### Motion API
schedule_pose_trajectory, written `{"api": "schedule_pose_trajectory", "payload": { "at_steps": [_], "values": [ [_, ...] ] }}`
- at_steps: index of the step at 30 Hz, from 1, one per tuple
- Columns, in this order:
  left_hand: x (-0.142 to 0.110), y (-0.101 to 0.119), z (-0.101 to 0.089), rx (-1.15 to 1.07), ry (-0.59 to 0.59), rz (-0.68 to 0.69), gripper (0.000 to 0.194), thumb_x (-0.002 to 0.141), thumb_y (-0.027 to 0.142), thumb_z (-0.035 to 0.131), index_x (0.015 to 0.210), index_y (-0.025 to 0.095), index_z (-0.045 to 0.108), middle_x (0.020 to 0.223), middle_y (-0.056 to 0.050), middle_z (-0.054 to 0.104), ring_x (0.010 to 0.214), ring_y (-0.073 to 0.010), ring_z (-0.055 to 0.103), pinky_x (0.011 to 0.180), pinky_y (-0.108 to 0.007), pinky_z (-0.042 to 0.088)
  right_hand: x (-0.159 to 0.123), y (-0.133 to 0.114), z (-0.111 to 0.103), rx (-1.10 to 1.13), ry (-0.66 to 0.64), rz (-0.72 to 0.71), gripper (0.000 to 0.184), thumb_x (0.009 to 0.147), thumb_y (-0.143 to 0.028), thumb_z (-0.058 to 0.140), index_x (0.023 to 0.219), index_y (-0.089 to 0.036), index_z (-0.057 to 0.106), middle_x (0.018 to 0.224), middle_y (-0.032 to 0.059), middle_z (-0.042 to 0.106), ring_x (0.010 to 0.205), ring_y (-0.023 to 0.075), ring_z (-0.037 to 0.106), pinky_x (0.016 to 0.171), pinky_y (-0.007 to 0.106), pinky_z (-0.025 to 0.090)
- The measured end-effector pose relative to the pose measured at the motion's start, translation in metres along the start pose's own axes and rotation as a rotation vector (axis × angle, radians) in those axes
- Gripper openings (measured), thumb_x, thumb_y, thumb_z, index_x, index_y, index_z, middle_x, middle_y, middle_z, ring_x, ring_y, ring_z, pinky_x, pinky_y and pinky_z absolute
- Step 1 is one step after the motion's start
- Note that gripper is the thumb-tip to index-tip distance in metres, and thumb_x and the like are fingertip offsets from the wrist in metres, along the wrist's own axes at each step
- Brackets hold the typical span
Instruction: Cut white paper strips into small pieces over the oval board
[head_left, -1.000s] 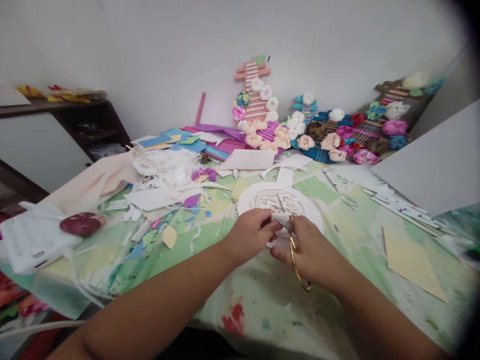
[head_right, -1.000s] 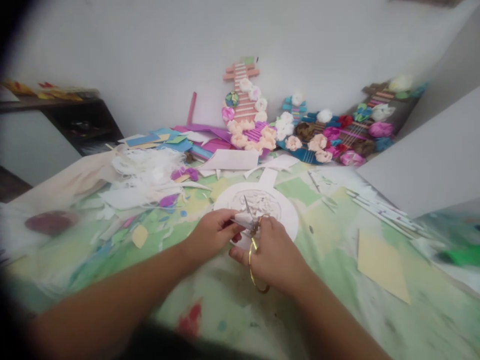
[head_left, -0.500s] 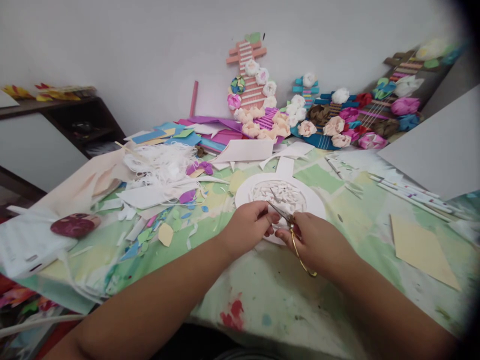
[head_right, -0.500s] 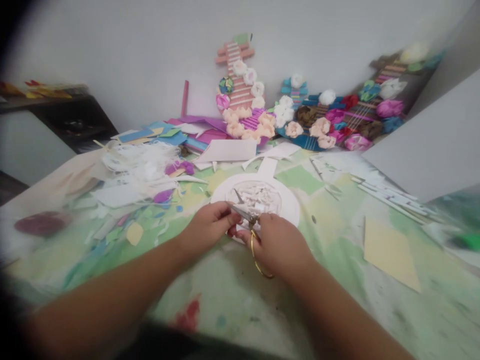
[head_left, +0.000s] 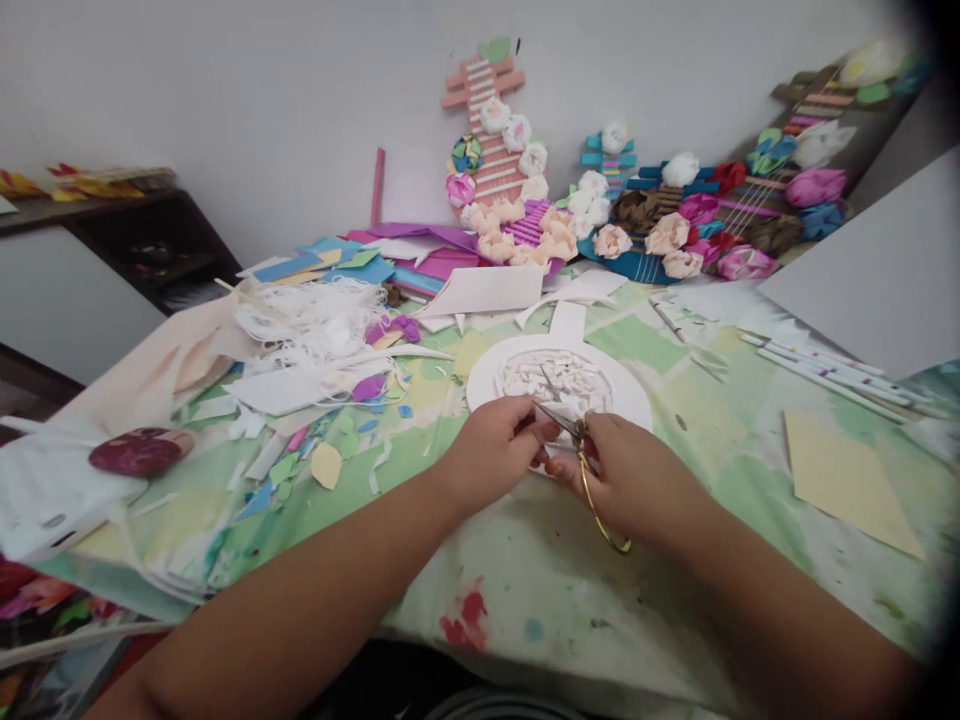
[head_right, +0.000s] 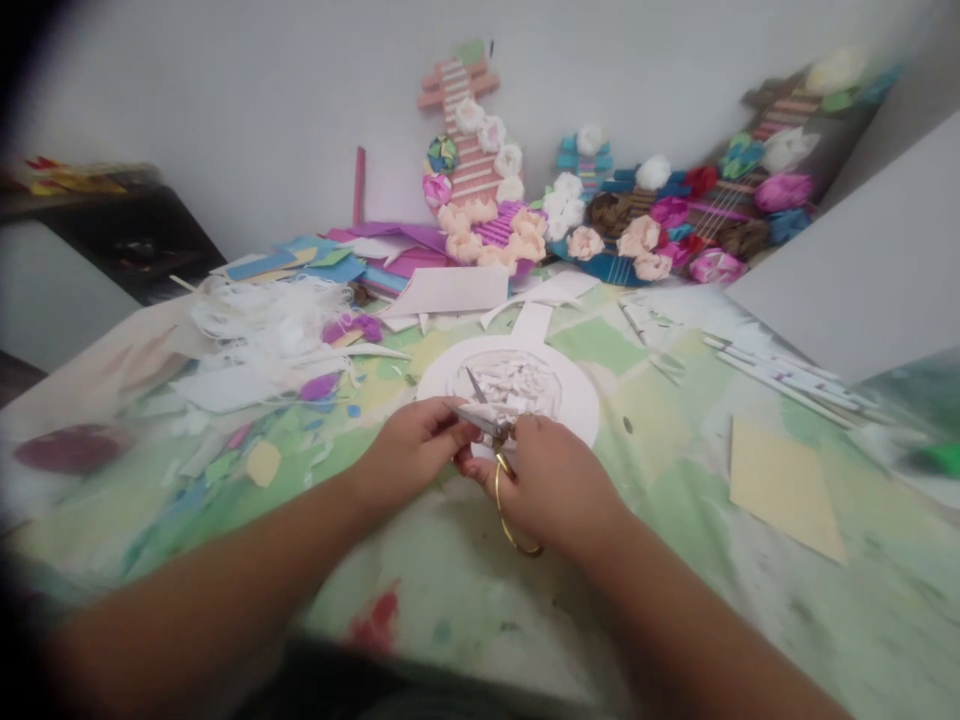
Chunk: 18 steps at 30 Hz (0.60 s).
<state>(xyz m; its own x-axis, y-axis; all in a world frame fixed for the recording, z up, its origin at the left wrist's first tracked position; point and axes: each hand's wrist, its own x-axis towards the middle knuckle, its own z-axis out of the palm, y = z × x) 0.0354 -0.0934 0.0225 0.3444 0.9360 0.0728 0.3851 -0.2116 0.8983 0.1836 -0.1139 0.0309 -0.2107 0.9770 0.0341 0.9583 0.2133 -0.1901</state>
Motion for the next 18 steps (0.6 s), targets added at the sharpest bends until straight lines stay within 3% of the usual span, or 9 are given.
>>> {"api": "schedule_pose_trajectory", "payload": {
  "at_steps": [11,18],
  "values": [
    [-0.0004,0.0023,-0.0002,-0.095,0.015,-0.070,0.016,0.071,0.028,0.047,0.059,0.017,0.048,0.053,0.003,0.055,0.051,-0.0083,0.052,0.053,-0.020,0.040,0.0006,0.0018,-0.0022,-0.073,-0.003,-0.008,0.031,0.073,-0.047,0.038,0.063,-0.019,0.046,0.060,0.0029,0.053,0.055,0.0149,0.046,0.046,0.023,0.023],
    [-0.0012,0.0067,-0.0011,-0.039,-0.023,-0.031,0.012,0.072,0.022,0.043,0.064,0.017,0.050,0.052,0.004,0.051,0.050,-0.0075,0.050,0.052,-0.019,0.039,-0.0022,-0.0010,0.0025,-0.012,0.005,-0.003,0.042,0.069,-0.056,0.039,0.073,-0.015,0.048,0.069,0.0069,0.053,0.062,0.0173,0.048,0.050,0.024,0.028]
  ]
}}
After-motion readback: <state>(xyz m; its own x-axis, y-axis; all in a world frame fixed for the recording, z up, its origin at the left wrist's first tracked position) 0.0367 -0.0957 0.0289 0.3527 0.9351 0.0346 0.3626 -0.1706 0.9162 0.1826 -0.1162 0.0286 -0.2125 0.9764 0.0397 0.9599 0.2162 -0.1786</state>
